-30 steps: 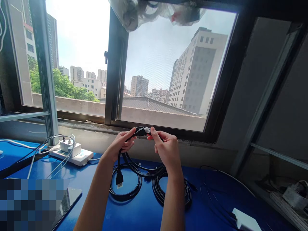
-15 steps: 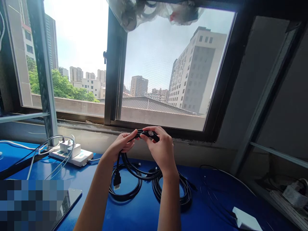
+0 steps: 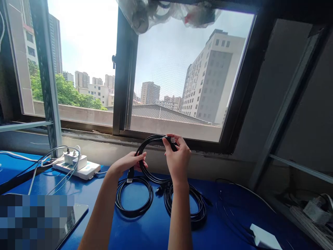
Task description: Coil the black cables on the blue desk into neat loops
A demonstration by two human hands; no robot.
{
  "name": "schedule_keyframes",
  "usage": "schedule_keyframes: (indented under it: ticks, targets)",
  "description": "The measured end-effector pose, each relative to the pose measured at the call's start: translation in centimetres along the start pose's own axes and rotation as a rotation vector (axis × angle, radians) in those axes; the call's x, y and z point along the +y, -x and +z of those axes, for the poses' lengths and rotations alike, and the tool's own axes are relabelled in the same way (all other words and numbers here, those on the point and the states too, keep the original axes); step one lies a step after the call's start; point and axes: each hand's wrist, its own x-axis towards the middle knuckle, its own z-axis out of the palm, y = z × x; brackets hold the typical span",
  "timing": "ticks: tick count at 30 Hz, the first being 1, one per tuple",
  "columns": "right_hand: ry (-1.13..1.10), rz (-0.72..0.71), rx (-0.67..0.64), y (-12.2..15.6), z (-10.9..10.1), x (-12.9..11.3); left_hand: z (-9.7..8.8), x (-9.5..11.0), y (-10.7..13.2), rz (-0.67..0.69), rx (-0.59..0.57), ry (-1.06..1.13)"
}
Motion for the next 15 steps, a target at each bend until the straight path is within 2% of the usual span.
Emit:
schedule_keyframes:
  ticks: [4, 8, 15]
  targets:
    - [-0.04, 0.101, -0.129, 0.3, 0.6, 0.1, -0.1, -0.2, -0.6, -0.036, 0.129, -0.106]
    - [0.06, 0.229, -0.311, 0.7, 1.1, 0.3, -1.6, -0.8, -1.0, -0.076, 0.246, -0.31]
    - [0.236, 0.377, -0.541, 1.8, 3.1, 2.9, -4.2, -2.6, -1.5, -0.202, 0.286, -0.438]
